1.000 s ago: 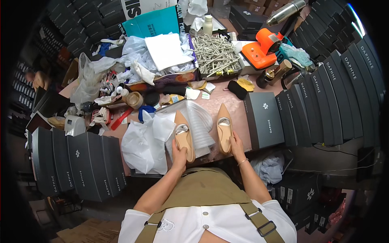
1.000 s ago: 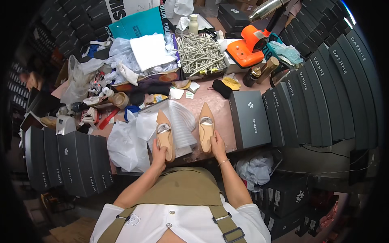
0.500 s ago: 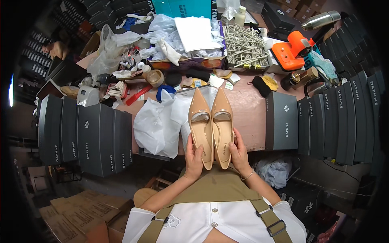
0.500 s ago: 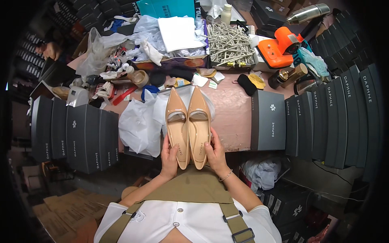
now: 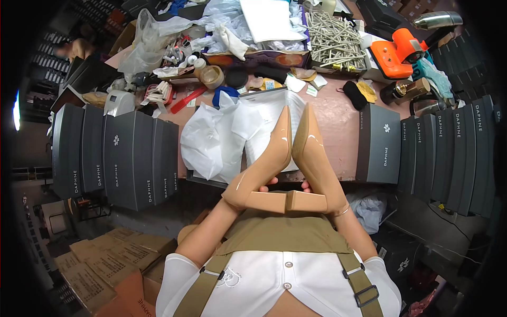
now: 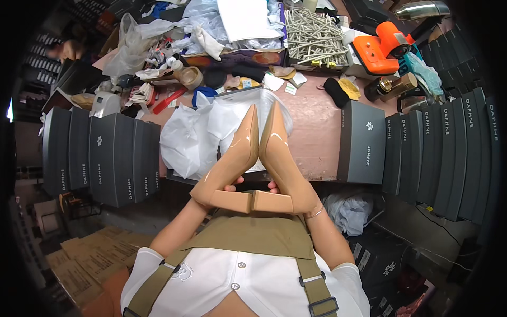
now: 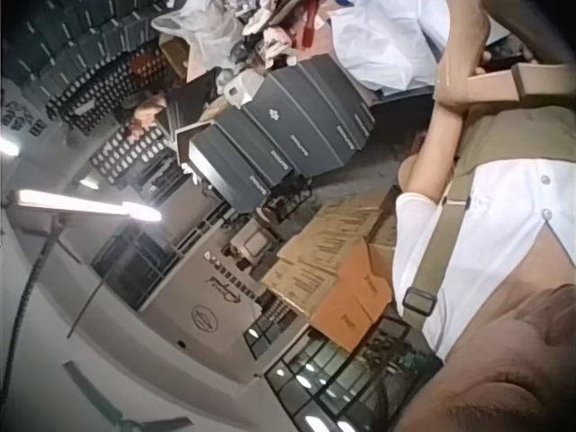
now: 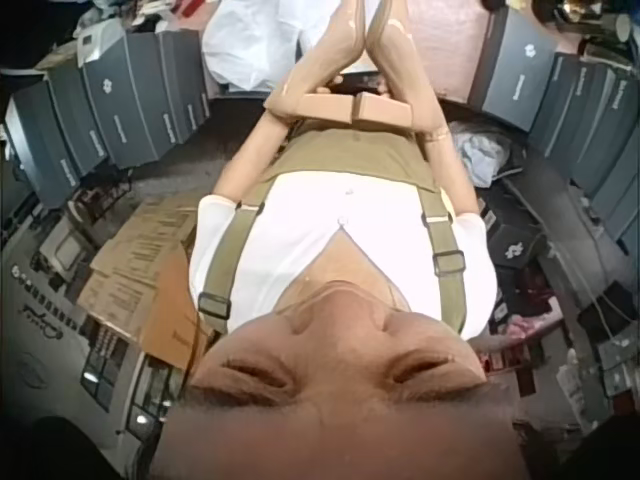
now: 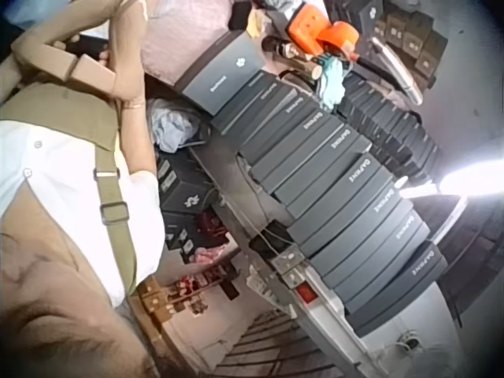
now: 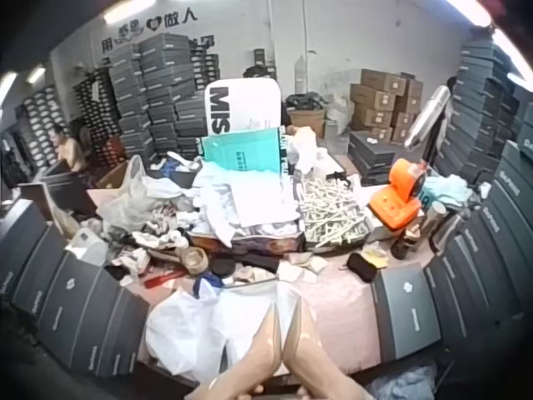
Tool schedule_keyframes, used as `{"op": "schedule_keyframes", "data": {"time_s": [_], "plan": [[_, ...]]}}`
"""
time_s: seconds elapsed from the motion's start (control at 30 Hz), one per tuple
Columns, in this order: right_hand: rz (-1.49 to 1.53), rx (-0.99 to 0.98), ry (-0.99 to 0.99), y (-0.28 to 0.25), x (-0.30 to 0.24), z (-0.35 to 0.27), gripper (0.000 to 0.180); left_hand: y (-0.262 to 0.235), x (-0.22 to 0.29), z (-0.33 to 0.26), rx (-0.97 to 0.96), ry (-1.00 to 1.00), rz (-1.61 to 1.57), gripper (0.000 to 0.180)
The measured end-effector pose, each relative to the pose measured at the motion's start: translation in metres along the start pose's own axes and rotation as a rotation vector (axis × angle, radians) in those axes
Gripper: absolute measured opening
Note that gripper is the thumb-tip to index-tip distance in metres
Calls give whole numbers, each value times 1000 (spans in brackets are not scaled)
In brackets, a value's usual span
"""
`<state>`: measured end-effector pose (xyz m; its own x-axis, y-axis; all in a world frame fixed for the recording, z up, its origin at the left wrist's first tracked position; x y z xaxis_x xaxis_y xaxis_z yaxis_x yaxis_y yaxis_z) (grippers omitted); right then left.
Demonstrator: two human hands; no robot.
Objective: Cleaning and packing a pair of tan high-heeled shoes into a box with protective wrapping.
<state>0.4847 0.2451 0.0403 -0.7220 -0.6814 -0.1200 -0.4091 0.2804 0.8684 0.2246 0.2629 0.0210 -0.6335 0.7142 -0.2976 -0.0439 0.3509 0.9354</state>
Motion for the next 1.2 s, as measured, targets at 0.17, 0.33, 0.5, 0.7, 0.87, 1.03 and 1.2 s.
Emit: {"op": "schedule_keyframes", "data": {"time_s": [0.17, 0.33, 0.5, 0.7, 0.87, 1.03, 1.2], "plan": [[28, 2, -129, 22, 5, -9, 38, -15, -30, 7, -76, -26, -314, 61], [-597, 211, -413, -5, -74, -13, 41, 3, -40, 15, -101, 54, -340, 62], [-1918, 690, -322, -105, -161, 35, 43, 15, -41, 22, -100, 67, -373, 59], [-1534, 324, -381, 112, -81, 23, 60, 32, -27, 14, 199, 439, 259, 50], [-1789, -67, -676, 162, 1, 16, 66, 58, -18, 24, 569, 640, 738, 38], [-1542, 24, -621, 135, -31, 10, 53, 29, 4, 2, 216, 302, 270, 36], [-1390, -123, -432, 146, 1, 12, 38, 51, 1, 5, -45, 183, 127, 42]]}}
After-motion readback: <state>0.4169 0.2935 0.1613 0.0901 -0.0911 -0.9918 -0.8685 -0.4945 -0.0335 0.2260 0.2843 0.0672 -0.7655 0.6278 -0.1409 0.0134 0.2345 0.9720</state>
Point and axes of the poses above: each hand's wrist, its own z-axis towards the middle knuckle, its own y-axis out of the palm, x = y × z, the point moved 3 cm from there along z, towards the middle knuckle, and after that the axes turned 1 degree about -z, right-handed, at the moved point
